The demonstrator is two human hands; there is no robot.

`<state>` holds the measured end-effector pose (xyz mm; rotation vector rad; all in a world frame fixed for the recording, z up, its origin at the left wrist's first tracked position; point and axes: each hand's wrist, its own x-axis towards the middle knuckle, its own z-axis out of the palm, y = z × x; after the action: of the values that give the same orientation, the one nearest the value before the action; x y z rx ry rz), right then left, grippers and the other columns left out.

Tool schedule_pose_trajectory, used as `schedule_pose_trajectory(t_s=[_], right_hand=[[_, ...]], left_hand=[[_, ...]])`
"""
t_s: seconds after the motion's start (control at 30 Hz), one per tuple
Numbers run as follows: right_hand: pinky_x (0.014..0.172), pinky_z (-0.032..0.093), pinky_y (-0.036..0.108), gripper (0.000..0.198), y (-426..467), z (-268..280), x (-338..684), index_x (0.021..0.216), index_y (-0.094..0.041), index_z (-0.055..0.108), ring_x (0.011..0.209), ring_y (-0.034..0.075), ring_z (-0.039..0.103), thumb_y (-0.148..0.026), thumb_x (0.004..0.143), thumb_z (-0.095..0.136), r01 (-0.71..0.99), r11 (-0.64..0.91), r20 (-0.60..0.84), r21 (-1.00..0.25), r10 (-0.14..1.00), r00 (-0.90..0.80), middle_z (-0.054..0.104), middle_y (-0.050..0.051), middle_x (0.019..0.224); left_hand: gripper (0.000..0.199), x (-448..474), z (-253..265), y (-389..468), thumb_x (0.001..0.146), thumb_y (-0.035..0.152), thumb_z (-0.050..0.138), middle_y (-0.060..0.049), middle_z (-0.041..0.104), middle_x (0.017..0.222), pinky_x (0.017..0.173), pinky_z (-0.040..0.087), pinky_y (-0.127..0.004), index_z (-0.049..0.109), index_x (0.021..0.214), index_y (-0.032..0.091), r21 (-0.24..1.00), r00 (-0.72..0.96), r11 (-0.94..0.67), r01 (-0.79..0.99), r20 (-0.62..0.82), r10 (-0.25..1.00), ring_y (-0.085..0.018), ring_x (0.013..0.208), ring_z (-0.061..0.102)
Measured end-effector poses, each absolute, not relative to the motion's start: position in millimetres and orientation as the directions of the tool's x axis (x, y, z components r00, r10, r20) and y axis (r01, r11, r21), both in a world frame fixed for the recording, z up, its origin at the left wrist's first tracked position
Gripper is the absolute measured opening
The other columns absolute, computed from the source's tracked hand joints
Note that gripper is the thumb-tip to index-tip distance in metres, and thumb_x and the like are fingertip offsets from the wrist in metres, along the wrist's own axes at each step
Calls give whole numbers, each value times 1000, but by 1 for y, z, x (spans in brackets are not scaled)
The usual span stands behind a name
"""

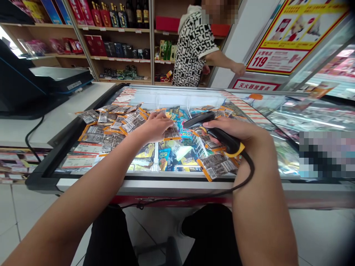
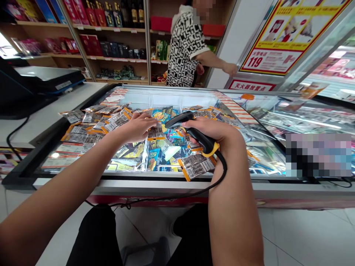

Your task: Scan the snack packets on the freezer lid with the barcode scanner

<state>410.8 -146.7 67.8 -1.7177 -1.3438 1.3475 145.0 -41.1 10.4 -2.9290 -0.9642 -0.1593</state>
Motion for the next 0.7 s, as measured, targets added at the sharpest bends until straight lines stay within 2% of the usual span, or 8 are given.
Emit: schedule_pose_trajectory(t_s=[0.1, 0.23, 0.33, 0.4, 0.47, 0.53, 0.6, 0.7], right_hand=[[38, 42, 28, 32, -140, 67, 409, 73, -21, 64, 43, 17, 54, -44, 95, 69, 327, -274, -246, -904, 961, 124, 65, 7, 58], [41, 45, 28, 29, -132, 67, 406, 78, -21, 64, 45, 17, 57, -40, 100, 63, 238, -158, -76, -958, 943, 323, 66, 7, 61], [44, 47, 28, 26, -127, 66, 406, 83, -21, 64, 45, 16, 57, -41, 100, 62, 161, -72, 2, -984, 909, 416, 63, 4, 60], [45, 48, 28, 27, -124, 64, 408, 86, -22, 64, 46, 16, 58, -45, 99, 62, 150, -18, 50, -988, 899, 435, 63, 3, 61], [46, 49, 27, 29, -121, 62, 410, 88, -22, 64, 47, 16, 59, -49, 98, 62, 163, 13, 84, -987, 896, 437, 63, 2, 61], [47, 50, 26, 30, -119, 60, 412, 89, -22, 63, 48, 15, 60, -51, 97, 63, 166, 20, 91, -986, 897, 433, 63, 2, 61], [47, 50, 25, 31, -118, 58, 412, 88, -22, 63, 49, 15, 60, -52, 97, 64, 161, 13, 81, -987, 902, 424, 64, 2, 61], [46, 49, 25, 32, -116, 55, 411, 86, -22, 63, 49, 16, 61, -52, 96, 67, 162, -5, 60, -987, 918, 392, 66, 3, 62]], left_hand=[[45, 147, 14, -47, 101, 29, 45, -14, 70, 137, 120, 28, -54, 64, 140, 20, 18, 792, -800, 600, 126, 597, -34, 143, 47], [57, 153, 8, -53, 102, 62, 47, -14, 66, 141, 122, 25, -60, 65, 142, 24, -72, 804, -804, 590, 146, 577, -38, 141, 47], [48, 156, 5, -59, 96, 58, 59, -16, 61, 146, 123, 25, -60, 73, 124, 21, -167, 786, -768, 618, 152, 599, -40, 144, 44], [45, 157, 5, -64, 90, 49, 66, -20, 56, 151, 125, 24, -60, 74, 122, 18, -191, 748, -724, 663, 198, 633, -41, 149, 41], [51, 162, 5, -70, 85, 41, 71, -22, 49, 160, 128, 19, -60, 70, 130, 15, -191, 720, -696, 692, 255, 646, -41, 154, 36], [62, 172, 4, -76, 86, 37, 70, -21, 40, 169, 131, 14, -61, 63, 143, 15, -175, 752, -738, 652, 269, 601, -41, 159, 30], [68, 186, -1, -82, 93, 40, 61, -17, 32, 176, 131, 12, -63, 50, 156, 18, -139, 836, -831, 539, 210, 507, -38, 162, 26], [70, 206, -8, -87, 102, 42, 46, -13, 25, 180, 129, 19, -62, 33, 167, 21, -68, 903, -902, 426, 98, 419, -34, 163, 28]])
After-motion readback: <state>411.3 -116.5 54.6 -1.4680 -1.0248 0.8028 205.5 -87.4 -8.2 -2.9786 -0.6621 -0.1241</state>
